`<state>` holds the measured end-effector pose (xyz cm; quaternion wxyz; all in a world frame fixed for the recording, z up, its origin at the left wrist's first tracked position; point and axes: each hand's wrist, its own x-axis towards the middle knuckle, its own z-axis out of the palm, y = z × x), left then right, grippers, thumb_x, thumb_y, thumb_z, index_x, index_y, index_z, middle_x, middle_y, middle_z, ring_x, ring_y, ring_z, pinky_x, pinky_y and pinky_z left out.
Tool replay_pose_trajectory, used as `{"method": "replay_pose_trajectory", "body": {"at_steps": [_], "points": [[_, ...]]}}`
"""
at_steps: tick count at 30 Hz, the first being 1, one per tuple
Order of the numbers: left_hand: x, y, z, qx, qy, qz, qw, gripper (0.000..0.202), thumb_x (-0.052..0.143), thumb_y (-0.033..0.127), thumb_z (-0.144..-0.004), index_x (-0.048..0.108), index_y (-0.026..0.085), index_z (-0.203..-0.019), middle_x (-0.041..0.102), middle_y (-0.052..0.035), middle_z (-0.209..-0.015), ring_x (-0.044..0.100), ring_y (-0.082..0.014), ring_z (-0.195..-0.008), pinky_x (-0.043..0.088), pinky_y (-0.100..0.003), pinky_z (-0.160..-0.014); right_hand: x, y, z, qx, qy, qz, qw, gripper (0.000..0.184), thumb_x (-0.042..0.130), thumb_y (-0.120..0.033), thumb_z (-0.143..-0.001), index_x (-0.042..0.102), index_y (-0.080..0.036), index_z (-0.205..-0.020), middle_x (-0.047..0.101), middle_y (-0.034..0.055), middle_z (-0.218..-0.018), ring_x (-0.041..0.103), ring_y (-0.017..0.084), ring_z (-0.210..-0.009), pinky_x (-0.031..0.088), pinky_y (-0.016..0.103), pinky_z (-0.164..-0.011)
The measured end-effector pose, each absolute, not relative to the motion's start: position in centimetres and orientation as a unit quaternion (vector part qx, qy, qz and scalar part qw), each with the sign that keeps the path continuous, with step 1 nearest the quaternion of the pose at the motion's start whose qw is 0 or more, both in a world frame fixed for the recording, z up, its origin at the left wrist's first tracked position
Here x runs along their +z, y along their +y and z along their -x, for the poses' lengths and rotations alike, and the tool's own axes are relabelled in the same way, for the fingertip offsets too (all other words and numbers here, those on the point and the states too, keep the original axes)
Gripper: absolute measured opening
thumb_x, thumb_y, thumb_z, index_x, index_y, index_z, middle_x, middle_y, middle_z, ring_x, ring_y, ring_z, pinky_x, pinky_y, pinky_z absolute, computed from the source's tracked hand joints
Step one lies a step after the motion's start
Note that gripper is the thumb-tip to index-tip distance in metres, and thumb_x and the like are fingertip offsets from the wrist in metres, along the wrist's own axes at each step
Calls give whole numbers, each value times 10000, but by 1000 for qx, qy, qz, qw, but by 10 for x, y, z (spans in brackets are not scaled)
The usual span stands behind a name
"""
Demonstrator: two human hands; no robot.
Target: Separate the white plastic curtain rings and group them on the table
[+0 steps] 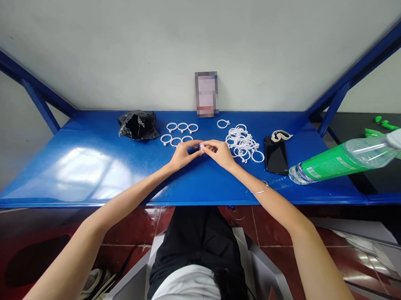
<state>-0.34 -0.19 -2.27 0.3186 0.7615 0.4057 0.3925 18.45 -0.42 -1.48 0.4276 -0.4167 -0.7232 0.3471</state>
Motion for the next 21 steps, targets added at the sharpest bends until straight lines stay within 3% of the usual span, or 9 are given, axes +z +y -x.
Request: {"method": "replay_pose_trajectory", "body": {"at_steps": [21], "points": [[-22,-3,2,403,409,-758,310,386,669,493,-858,731,162,-1046,754,-94,-1070,711,-240,-957,558,-333,-865,-14,-6,-184,281,-755,407,431,350,608,-540,-890,802,-249,-878,721,47,-771,575,171,-612,482,339,-618]]}}
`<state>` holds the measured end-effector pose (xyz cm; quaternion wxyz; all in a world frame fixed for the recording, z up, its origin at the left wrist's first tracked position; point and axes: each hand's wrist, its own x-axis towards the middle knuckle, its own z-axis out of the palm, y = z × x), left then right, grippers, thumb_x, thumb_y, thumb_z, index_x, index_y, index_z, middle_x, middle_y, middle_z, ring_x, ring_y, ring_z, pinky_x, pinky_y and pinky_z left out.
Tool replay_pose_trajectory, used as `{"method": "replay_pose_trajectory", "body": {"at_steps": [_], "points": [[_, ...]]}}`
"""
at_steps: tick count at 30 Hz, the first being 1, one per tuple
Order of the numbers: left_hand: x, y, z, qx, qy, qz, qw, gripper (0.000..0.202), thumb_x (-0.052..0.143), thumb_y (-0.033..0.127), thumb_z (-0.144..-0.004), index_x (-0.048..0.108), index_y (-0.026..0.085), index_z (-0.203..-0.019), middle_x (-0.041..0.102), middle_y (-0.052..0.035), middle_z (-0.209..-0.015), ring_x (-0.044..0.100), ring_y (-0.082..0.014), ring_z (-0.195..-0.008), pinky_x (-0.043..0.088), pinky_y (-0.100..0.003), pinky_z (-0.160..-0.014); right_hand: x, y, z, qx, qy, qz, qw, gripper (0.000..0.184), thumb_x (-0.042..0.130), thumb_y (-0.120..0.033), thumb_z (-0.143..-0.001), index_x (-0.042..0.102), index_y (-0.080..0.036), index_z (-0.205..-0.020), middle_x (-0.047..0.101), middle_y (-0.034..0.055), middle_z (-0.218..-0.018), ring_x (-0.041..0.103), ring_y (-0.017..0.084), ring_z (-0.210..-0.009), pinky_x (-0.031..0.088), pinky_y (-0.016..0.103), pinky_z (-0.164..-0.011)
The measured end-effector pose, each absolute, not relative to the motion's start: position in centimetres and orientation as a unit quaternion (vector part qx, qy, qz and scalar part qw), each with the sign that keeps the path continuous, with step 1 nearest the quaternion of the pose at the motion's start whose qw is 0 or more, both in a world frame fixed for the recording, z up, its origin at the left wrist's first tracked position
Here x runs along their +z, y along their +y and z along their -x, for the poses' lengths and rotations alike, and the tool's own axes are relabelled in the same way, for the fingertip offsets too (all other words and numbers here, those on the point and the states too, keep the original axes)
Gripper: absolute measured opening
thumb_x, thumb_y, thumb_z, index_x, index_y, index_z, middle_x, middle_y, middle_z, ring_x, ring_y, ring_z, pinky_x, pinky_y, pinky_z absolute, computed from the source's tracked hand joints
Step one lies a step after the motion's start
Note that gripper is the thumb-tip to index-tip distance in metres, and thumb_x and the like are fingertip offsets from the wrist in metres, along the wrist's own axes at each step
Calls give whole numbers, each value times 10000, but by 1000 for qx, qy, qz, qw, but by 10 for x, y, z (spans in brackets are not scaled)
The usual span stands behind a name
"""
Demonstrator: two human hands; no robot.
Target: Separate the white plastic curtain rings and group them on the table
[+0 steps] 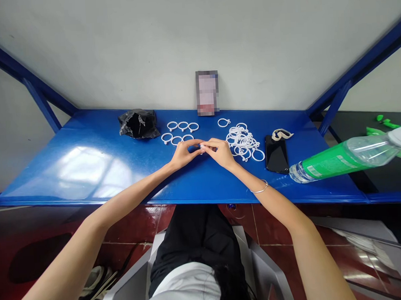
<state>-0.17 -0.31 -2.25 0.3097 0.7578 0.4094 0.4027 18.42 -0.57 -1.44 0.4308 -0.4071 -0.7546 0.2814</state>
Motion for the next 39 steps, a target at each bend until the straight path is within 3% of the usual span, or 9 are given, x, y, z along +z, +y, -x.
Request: {"method": "replay_pose_trajectory", "body": {"at_steps": [16,23,29,34,39], "points": [[-25,-2,1,400,410,-766,294,356,661,443,-875,704,153,-1079,741,-93,-1068,691,-211,-933,547,-310,-855,-17,-5,-182,283,-746,411,442,310,619,-489,-896,787,-228,-893,679,45,-739,573,167,-605,467,325,-580],[-29,-1,0,418,373,-779,282,456,681,477,-859,634,149,-1173,689,-107,-1098,657,-185,-930,553,-272,-752,-12,-7,-181,272,-736,398,475,312,610,-499,-908,744,-217,-915,710,48,-846,643,169,-708,537,310,-644],[-23,-3,4,449,376,-791,177,406,692,449,-864,629,166,-1148,647,-71,-982,609,-146,-786,517,-266,-729,-10,-5,-185,245,-748,389,479,252,614,-452,-916,710,-219,-926,696,44,-862,651,170,-719,546,305,-650],[-18,-6,8,436,337,-830,87,251,635,366,-911,606,165,-1059,601,-35,-872,559,-111,-687,436,-211,-609,-15,-4,-188,188,-813,357,420,153,581,-346,-946,662,-219,-971,703,35,-865,653,173,-717,537,298,-662],[-17,-10,7,428,340,-833,88,186,574,342,-937,574,166,-996,551,10,-748,523,-94,-631,375,-188,-560,-18,-6,-189,128,-849,326,396,115,550,-297,-958,629,-214,-941,683,17,-764,638,167,-640,512,284,-615]]}}
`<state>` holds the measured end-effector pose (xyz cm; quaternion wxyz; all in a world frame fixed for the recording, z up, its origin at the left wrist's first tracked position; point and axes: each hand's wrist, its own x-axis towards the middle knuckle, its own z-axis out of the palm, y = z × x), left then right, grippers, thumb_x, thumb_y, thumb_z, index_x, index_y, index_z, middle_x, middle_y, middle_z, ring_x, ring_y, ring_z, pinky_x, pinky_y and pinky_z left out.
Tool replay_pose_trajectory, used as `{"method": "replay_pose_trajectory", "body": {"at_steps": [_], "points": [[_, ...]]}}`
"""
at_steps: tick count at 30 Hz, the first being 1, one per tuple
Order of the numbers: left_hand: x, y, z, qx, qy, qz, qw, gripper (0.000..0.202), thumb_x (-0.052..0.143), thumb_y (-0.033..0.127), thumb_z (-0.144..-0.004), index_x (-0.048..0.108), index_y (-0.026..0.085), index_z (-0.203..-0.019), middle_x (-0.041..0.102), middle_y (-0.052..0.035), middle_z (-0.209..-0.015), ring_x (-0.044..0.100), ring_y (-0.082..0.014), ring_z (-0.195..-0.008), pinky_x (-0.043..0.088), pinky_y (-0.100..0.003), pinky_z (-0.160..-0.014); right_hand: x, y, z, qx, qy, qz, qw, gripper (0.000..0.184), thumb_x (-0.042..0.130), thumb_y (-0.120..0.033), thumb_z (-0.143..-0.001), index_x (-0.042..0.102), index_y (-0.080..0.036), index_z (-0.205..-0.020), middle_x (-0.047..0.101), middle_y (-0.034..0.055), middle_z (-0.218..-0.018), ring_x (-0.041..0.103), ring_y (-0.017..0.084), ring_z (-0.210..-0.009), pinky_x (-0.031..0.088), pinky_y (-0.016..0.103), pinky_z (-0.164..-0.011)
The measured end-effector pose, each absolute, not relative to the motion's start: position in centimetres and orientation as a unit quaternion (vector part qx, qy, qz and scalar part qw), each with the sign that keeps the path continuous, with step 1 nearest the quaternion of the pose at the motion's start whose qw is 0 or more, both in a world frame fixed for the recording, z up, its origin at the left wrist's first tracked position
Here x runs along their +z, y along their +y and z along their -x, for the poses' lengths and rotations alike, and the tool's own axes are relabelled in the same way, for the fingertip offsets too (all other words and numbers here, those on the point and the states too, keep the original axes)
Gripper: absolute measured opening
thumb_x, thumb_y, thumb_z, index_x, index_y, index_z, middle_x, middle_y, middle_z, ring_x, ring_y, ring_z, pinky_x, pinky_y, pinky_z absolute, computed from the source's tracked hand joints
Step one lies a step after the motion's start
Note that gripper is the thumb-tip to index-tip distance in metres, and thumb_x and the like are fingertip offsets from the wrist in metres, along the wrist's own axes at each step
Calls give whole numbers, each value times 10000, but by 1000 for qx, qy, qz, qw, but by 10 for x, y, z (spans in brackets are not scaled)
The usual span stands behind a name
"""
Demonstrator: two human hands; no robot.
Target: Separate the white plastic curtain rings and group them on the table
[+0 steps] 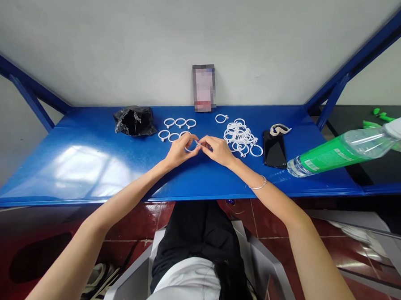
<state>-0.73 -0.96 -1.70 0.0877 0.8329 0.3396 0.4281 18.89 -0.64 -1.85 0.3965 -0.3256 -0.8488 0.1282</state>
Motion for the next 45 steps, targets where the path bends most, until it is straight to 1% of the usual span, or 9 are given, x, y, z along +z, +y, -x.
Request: {"method": "replay_pose_trajectory", "body": {"at_steps": [5,11,17,23,26,32,35,40,45], "points": [[-19,-9,7,413,375,-819,132,330,601,458,-903,563,170,-1061,450,62,-633,450,-81,-539,323,-179,-513,-17,-11,-187,103,-832,329,435,131,525,-318,-980,602,-217,-949,699,24,-782,655,168,-638,516,278,-602],[-19,-11,7,414,378,-819,125,376,598,545,-861,571,175,-918,417,82,-543,383,-60,-450,258,-178,-467,-16,-15,-184,84,-830,324,446,157,510,-335,-988,589,-222,-914,705,34,-783,660,172,-630,516,285,-592],[-20,-14,5,435,371,-815,96,338,573,513,-863,563,177,-837,424,79,-509,380,-56,-426,253,-181,-462,-16,-17,-183,64,-835,291,463,104,502,-273,-982,564,-218,-919,702,33,-776,644,165,-594,505,278,-564],[-21,-12,6,438,377,-808,110,336,570,513,-864,554,178,-843,407,86,-506,375,-55,-423,254,-179,-457,-16,-18,-184,94,-834,322,438,123,513,-308,-981,588,-220,-940,692,30,-806,634,163,-618,501,281,-589],[-21,-11,6,431,390,-805,121,345,572,526,-861,548,182,-852,397,89,-509,376,-57,-433,265,-179,-465,-12,-18,-183,101,-830,323,444,121,532,-321,-977,594,-219,-960,680,29,-817,625,161,-643,503,278,-597],[-19,-12,7,431,391,-805,118,347,565,527,-858,545,181,-852,388,89,-512,376,-58,-439,258,-180,-464,-6,-19,-182,115,-819,322,461,90,569,-292,-951,600,-220,-906,672,56,-900,605,168,-676,520,308,-618],[-18,-12,6,423,396,-807,116,348,568,529,-852,543,181,-847,394,87,-512,376,-58,-438,257,-179,-463,-7,-20,-182,123,-814,325,465,74,575,-272,-940,596,-220,-891,670,56,-884,606,173,-670,516,324,-614],[-19,-13,5,425,384,-813,106,332,574,511,-858,546,181,-847,415,82,-518,385,-57,-435,249,-180,-459,-13,-19,-182,116,-820,314,464,86,547,-253,-949,537,-227,-867,669,47,-851,624,170,-672,508,309,-609],[-20,-13,5,427,373,-818,98,333,568,508,-866,551,176,-846,447,73,-528,402,-57,-435,249,-178,-455,-19,-17,-182,127,-827,292,463,95,490,-262,-978,479,-236,-888,669,45,-856,656,181,-735,514,297,-631]]}}
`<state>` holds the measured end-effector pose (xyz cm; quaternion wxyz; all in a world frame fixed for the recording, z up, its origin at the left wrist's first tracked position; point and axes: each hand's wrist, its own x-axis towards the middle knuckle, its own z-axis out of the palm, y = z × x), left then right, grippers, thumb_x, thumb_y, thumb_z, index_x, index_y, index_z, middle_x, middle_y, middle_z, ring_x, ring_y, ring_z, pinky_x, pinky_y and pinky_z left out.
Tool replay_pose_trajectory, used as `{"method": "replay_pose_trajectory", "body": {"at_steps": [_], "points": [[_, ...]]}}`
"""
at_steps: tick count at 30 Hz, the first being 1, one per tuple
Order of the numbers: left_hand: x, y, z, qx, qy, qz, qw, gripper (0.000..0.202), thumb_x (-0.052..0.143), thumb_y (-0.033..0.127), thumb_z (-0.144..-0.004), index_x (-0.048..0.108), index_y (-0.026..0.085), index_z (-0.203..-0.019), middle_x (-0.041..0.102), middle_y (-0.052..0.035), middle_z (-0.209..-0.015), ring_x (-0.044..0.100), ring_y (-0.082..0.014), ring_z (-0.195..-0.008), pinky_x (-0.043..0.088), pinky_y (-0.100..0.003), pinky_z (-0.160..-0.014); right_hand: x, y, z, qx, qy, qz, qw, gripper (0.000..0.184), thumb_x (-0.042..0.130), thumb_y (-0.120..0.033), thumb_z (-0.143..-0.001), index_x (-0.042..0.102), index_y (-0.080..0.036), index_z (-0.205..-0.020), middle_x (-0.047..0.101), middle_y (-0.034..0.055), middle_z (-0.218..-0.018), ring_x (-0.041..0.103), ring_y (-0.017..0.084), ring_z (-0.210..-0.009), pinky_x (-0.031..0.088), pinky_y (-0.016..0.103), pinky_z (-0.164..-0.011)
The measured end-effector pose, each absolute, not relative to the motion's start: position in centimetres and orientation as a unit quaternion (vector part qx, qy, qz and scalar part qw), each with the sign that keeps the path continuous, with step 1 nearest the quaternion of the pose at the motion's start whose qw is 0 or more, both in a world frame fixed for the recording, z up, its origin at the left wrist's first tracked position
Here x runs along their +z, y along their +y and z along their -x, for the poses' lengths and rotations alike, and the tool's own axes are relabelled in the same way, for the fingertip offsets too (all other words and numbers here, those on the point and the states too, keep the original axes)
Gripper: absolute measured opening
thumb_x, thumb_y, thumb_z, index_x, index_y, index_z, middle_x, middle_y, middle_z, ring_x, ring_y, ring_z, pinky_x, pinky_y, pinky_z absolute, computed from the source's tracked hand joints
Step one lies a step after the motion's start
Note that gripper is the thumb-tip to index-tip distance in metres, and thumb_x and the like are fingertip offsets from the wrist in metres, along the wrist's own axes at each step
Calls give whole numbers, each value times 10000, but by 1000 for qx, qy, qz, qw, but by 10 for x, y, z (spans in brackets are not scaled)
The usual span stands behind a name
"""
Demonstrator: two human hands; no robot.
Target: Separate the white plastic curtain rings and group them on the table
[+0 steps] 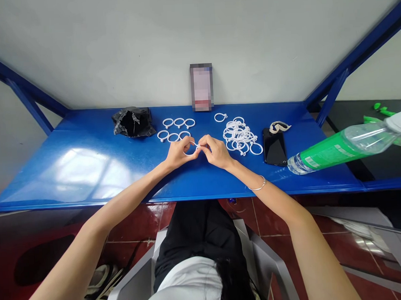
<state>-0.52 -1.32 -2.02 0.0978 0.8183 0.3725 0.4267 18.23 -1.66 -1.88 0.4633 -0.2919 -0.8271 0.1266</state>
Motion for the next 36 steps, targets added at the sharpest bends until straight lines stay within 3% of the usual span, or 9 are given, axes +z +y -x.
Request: {"method": "replay_pose_trajectory", "body": {"at_steps": [7,16,36], "points": [[-21,-13,6,423,370,-821,99,332,564,506,-860,547,176,-827,451,74,-521,400,-55,-428,248,-175,-453,-20,-16,-184,155,-830,305,441,140,468,-317,-995,467,-236,-880,669,56,-864,671,194,-784,538,313,-658],[-16,-12,8,381,384,-832,121,326,574,509,-853,547,184,-863,441,77,-525,424,-69,-435,244,-184,-461,-22,-14,-185,166,-833,308,429,69,485,-253,-960,485,-242,-892,677,57,-871,676,215,-793,547,335,-688],[-13,-12,8,378,377,-840,95,289,575,469,-855,563,183,-817,460,64,-509,423,-69,-430,257,-179,-461,-19,-16,-184,161,-831,310,433,102,483,-230,-962,497,-240,-861,684,49,-858,681,202,-778,548,322,-688]]}}
